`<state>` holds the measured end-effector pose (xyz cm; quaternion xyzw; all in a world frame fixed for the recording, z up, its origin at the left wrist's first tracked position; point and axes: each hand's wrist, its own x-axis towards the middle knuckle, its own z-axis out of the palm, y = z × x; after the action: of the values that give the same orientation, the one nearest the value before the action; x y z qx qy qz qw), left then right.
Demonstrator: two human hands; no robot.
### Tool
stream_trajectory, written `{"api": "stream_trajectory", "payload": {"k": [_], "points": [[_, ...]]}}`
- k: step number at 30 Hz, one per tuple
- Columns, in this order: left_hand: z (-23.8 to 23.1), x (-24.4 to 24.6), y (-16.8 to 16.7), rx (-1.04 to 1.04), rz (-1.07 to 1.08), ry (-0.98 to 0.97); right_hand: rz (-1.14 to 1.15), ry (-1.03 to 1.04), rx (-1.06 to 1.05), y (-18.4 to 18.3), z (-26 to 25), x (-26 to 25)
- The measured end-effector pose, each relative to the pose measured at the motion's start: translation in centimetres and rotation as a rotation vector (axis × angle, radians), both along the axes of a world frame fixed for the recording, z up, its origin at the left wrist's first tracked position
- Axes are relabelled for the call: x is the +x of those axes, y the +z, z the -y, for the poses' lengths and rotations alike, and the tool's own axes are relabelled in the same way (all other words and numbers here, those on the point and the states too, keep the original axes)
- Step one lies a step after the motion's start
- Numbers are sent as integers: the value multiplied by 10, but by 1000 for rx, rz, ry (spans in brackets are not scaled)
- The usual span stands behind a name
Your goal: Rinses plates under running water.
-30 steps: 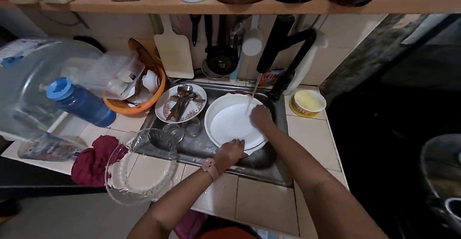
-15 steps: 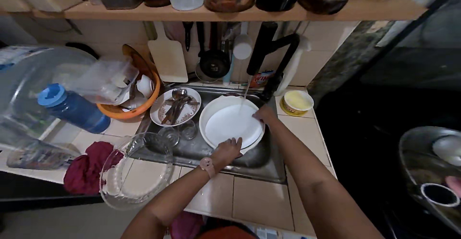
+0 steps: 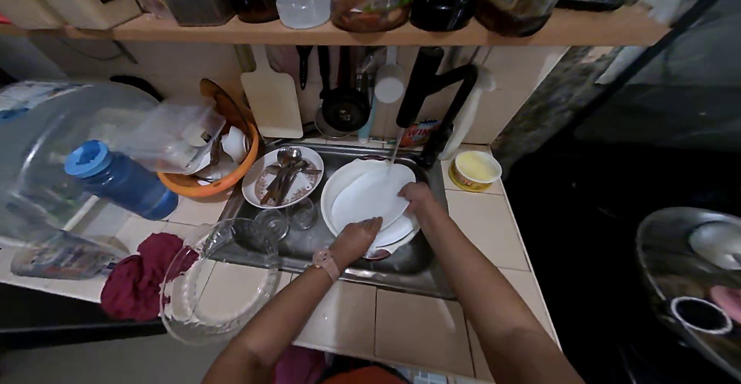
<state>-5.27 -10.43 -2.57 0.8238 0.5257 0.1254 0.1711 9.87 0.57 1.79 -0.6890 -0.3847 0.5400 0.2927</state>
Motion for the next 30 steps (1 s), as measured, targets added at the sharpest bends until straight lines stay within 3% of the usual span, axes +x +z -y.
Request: {"api": "stream_trajectory", "payload": {"k": [4,8,12,15,20,23,26,30], "points": [[13,7,-4,98,110,-99,-44,-69,69,11,26,17],[5,-1,15,-164,46,-131,-213,-247,166,11,48,38],[-22,-11,39,-307,-156,34,-367,-357,191,-2,64,48],[-56,-14,44,-275,-199,149,-500,-393,183,-14,71,45],[-100,-5,37,-23,-156,247,-628,-381,169,-26,71,21],[-116,13,36,57,-104,128,-623,-354,178,-25,67,10],[-99,31,37,181,-61,-71,-557,-293,266,-23,58,7],[-72,42,8,183,0,-249,-394,-202,378,-17,47,20]]}}
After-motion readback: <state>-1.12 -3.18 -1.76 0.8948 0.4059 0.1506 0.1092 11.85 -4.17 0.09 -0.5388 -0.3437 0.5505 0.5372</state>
